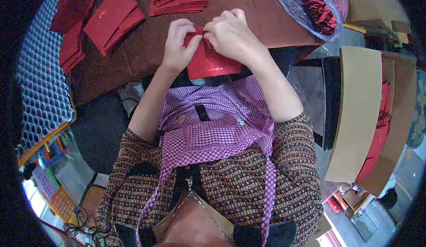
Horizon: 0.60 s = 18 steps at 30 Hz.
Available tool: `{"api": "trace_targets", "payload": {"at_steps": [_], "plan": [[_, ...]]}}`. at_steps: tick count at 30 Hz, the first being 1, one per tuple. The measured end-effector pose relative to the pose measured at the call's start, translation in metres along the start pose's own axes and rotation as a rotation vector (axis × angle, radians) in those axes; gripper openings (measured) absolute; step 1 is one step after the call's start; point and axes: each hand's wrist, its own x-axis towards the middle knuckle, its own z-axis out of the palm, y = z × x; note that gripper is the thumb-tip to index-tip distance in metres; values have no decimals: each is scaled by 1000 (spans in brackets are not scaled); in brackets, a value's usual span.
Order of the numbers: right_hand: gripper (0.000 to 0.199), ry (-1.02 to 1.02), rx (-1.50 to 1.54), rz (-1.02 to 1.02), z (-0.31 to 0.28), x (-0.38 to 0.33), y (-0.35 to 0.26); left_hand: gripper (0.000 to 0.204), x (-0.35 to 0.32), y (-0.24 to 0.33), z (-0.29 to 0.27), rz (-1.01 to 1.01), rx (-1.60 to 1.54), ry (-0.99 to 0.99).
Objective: Tying ribbons onto small red gift bags and organizing them on a table.
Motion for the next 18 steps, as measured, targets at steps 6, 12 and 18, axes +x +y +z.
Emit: {"api": "trace_targets", "payload": {"at_steps": [6,12,18], "plan": [[21,-121,122,57,0,20,15,21,4,1,0,37,-67,-22],[17,-412,403,210,-11,41,23,24,-1,-4,2,-59,-177,-78],[14,-483,527,125,-7,43,34,27,-4,-9,4,12,-145,-51]]}}
